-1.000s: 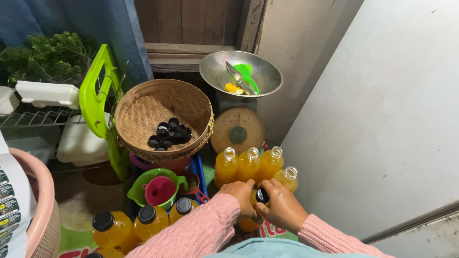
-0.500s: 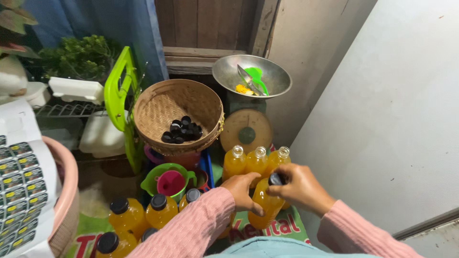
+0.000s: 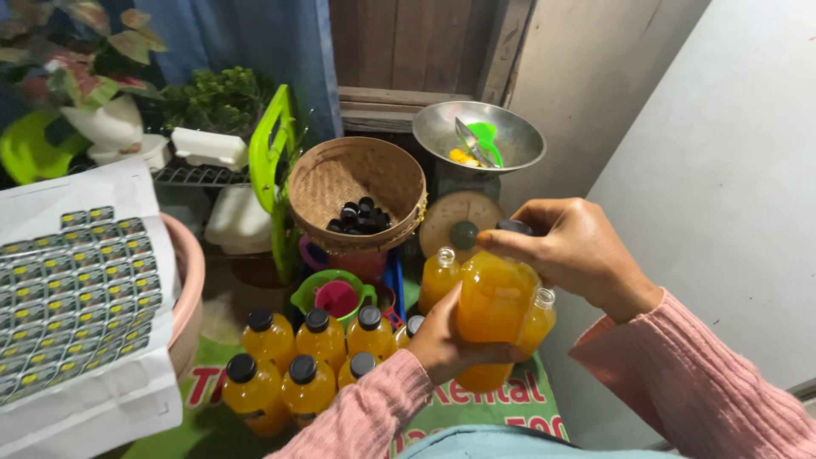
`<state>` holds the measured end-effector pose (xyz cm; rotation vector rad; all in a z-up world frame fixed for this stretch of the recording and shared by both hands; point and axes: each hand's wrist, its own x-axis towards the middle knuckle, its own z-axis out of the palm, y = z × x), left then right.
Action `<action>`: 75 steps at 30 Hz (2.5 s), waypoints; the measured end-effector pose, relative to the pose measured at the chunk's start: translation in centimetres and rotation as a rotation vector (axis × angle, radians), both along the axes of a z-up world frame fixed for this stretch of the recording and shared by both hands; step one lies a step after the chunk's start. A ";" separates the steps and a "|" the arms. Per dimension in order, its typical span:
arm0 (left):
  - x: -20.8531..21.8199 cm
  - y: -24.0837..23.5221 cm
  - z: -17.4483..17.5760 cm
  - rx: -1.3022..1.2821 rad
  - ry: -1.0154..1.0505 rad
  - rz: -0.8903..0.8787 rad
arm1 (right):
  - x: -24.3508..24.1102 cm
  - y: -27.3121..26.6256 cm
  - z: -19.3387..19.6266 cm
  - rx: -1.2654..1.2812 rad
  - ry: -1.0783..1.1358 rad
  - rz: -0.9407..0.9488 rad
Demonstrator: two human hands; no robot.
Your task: The person applies printed labels to plastic bottles filled with orange liquid, then secures black caps on each bottle. The person handles the bottles one at a time, peels labels from a sheet, and places them on the bottles before capping them.
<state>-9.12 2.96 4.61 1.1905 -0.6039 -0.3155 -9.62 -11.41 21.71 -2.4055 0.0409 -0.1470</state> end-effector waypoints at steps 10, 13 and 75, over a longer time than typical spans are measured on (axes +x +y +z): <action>-4.9 2.4 2.6 -0.146 0.150 0.040 | -0.3 -1.4 -3.8 0.456 -0.015 0.321; -6.3 3.2 2.7 -0.125 0.207 0.079 | -1.6 -0.9 -5.4 0.694 0.034 0.410; -4.9 9.2 -0.8 1.034 -0.250 0.476 | -4.6 1.2 -14.3 0.205 0.125 -0.188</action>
